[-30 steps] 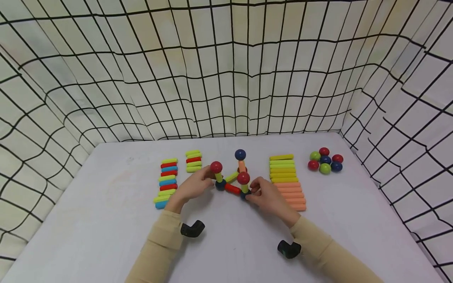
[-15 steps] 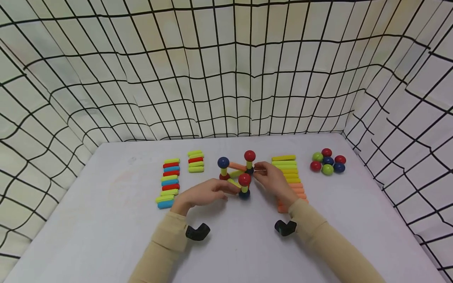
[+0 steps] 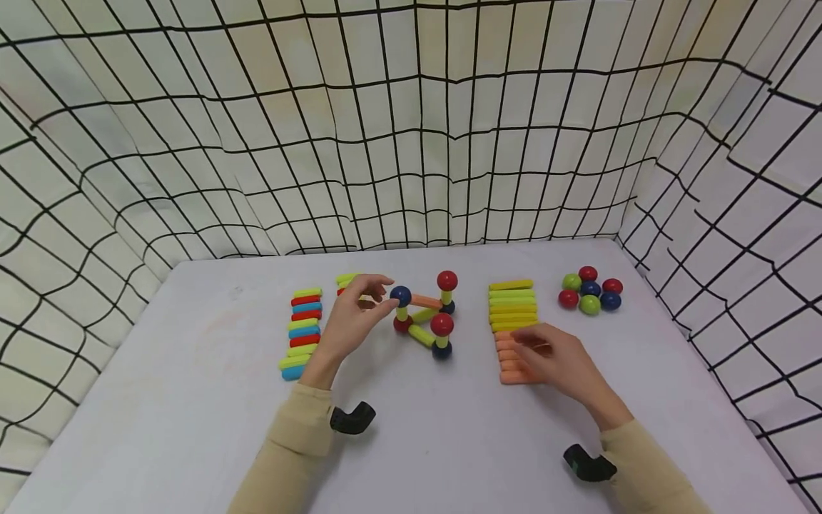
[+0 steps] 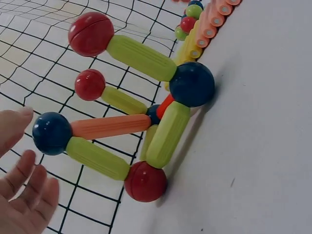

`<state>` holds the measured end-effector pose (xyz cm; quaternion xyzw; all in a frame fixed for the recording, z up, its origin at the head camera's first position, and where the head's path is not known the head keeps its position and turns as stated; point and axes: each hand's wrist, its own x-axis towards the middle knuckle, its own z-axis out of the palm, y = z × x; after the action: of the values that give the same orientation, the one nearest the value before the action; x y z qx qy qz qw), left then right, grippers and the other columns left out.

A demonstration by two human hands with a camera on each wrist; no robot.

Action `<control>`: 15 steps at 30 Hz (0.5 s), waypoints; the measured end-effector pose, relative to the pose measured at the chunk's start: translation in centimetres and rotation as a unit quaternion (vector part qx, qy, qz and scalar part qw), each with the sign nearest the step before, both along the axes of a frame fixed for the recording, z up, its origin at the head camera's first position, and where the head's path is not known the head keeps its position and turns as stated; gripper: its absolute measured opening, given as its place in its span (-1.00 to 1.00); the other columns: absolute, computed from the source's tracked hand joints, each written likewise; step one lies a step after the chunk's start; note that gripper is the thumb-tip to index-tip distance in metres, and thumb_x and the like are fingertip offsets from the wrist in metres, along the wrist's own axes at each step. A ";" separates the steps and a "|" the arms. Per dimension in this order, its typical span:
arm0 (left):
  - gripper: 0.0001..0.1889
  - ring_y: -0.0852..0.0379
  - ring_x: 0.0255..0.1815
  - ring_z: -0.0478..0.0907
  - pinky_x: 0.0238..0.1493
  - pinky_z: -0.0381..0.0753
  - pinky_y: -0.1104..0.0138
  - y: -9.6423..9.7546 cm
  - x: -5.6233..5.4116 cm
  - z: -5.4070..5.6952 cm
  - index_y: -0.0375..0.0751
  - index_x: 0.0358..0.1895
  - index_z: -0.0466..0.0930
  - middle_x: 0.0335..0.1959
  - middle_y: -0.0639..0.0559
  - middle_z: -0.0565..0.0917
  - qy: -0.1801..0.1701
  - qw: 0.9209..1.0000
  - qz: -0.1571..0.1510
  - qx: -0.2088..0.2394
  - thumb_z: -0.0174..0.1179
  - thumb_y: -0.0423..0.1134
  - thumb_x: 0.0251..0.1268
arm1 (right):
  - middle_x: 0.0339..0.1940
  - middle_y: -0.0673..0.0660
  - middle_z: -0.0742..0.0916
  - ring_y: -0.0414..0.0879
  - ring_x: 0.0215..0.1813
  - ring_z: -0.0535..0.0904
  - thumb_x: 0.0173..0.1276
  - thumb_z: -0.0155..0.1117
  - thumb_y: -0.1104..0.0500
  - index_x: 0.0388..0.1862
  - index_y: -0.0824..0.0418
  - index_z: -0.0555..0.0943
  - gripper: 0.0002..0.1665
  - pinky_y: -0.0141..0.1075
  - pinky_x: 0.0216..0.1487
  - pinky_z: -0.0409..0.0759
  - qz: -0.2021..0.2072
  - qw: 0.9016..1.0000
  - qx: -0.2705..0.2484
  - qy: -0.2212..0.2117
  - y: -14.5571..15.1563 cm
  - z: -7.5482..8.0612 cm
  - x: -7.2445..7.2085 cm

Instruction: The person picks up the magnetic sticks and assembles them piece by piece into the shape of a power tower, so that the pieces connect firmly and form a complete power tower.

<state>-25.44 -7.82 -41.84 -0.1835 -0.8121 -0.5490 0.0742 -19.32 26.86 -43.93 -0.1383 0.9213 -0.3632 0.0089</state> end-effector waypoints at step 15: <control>-0.64 -0.01 0.16 0.56 0.16 0.55 0.19 0.4 -0.3 -1.0 -0.14 0.20 0.51 0.13 -0.02 0.59 -0.042 0.998 -0.035 0.009 0.23 -0.30 0.36 | -0.19 -0.19 0.63 -0.25 -0.15 0.51 0.12 0.52 0.21 -0.12 0.00 0.70 -0.68 -0.26 -0.11 0.64 0.124 0.970 0.167 0.127 1.9 -1.8 1.7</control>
<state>-25.70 -7.41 -42.80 -0.1878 -0.8027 -0.5656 0.0219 -17.62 28.75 -45.69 -0.2930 0.9382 -0.1800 -0.0402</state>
